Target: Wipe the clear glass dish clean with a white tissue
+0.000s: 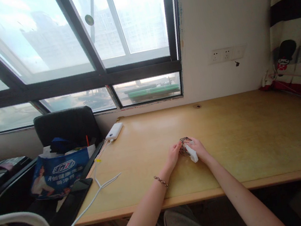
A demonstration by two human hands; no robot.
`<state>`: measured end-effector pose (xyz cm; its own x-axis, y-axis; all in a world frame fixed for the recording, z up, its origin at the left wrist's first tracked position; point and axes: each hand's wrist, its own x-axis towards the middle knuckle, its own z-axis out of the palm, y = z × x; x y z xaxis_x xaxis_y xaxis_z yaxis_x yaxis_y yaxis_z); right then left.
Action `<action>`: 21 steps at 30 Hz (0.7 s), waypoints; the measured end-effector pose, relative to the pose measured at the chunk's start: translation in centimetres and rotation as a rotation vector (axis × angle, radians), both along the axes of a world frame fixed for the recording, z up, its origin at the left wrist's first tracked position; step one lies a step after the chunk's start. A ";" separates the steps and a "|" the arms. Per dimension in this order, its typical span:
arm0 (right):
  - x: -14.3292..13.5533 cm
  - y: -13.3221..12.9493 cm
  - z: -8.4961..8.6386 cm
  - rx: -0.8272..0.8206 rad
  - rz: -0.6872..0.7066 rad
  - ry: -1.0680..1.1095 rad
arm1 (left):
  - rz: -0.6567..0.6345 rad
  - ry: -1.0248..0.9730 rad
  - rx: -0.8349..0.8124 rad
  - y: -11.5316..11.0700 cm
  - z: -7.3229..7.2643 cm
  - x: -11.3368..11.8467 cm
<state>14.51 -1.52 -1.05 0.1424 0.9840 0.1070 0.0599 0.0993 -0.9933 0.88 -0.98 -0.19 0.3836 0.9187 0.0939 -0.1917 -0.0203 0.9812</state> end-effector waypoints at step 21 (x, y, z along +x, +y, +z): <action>0.1 -1.1 2.0 0.008 0.166 -0.055 | 0.036 0.141 -0.022 -0.7 1.6 -0.6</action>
<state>14.62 -2.65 0.99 -0.0286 0.9926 0.1179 0.0967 0.1202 -0.9880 0.30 -1.73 1.38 0.3586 0.9333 0.0209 -0.0518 -0.0025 0.9987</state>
